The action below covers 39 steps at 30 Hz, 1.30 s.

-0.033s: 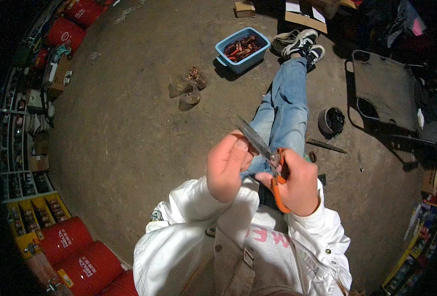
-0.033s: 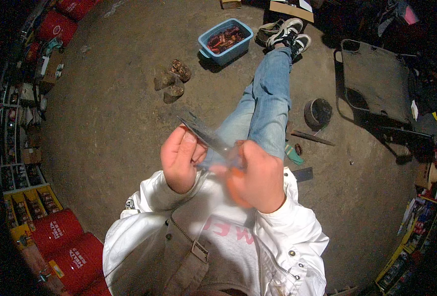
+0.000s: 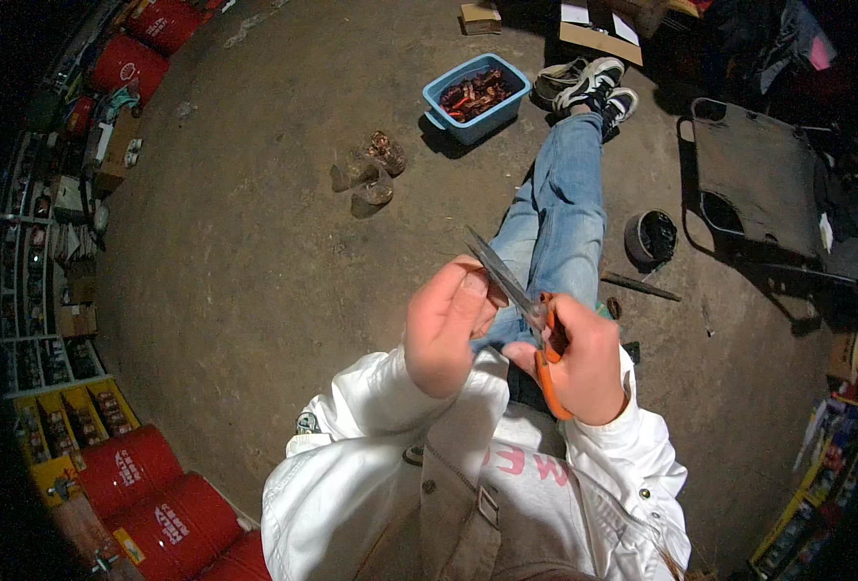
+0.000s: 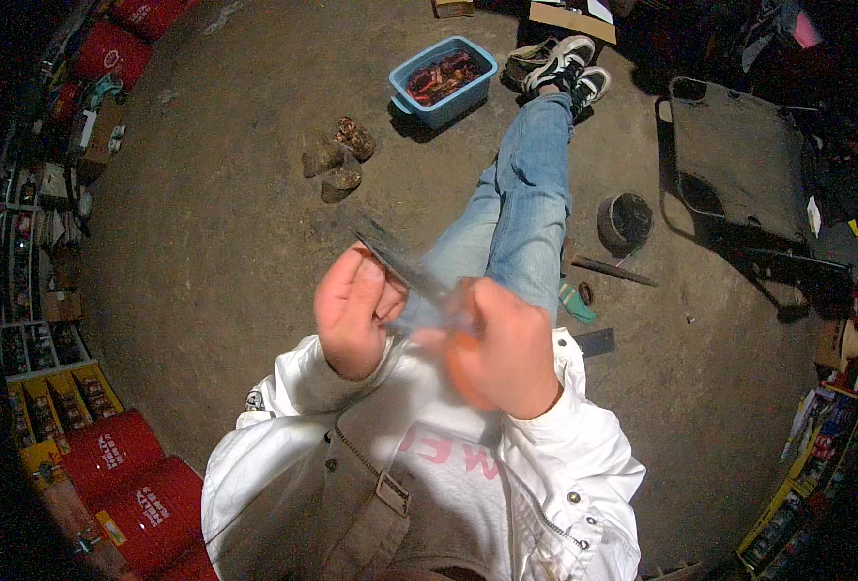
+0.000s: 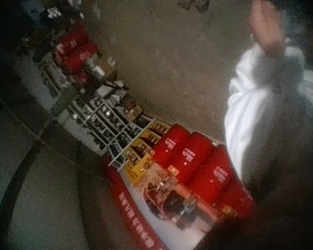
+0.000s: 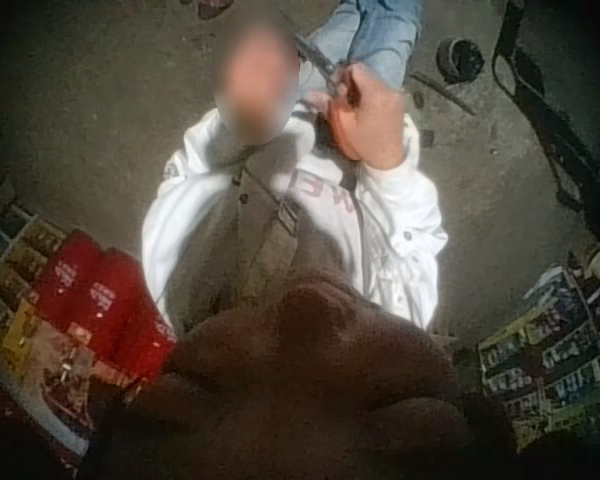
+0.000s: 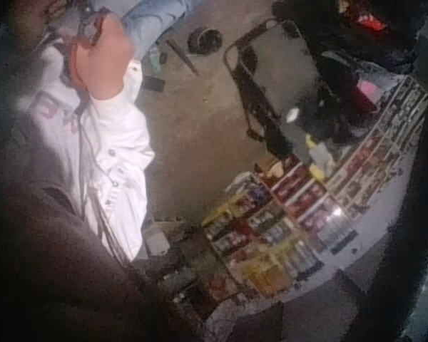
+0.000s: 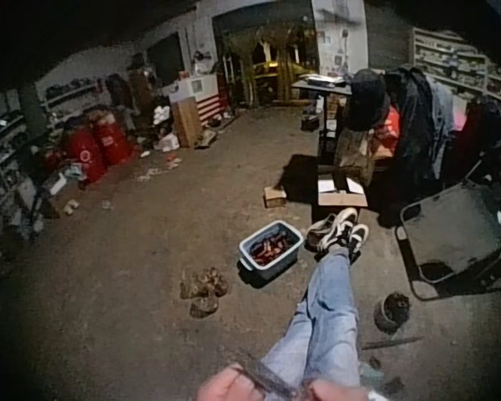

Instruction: The person sits on the floor and uses orange-handled shears to trim the stems off dried red peppers one by one. Trimmed pieces are placed into a blue plastic container nearby.

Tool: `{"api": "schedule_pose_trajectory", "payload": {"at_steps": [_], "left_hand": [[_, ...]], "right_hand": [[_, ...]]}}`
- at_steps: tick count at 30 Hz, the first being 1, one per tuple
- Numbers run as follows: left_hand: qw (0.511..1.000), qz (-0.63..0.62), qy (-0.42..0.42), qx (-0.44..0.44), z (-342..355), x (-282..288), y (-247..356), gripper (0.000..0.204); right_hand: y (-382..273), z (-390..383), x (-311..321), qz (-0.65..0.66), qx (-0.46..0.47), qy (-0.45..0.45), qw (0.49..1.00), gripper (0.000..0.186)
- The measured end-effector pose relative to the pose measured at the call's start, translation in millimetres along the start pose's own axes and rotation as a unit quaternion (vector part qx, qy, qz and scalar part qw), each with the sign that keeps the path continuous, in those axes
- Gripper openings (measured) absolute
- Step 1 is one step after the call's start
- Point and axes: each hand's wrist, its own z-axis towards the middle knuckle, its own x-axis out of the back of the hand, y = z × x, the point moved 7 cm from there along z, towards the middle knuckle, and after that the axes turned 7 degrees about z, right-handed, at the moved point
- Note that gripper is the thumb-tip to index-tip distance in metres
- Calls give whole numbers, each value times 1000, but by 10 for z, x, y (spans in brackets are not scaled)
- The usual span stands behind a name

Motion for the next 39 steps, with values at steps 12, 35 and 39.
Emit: {"api": "schedule_pose_trajectory", "payload": {"at_steps": [12, 35, 39], "left_hand": [[995, 9, -10, -94, 29, -43, 118, 28], [956, 263, -89, -90, 80, -131, 335, 7], [951, 267, -100, -121, 74, -168, 361, 8]], "right_hand": [[75, -23, -86, 359, -51, -80, 928, 30], [142, 4, 101, 556, -135, -17, 820, 26], [144, -35, 144, 565, -141, -1, 813, 27]]}}
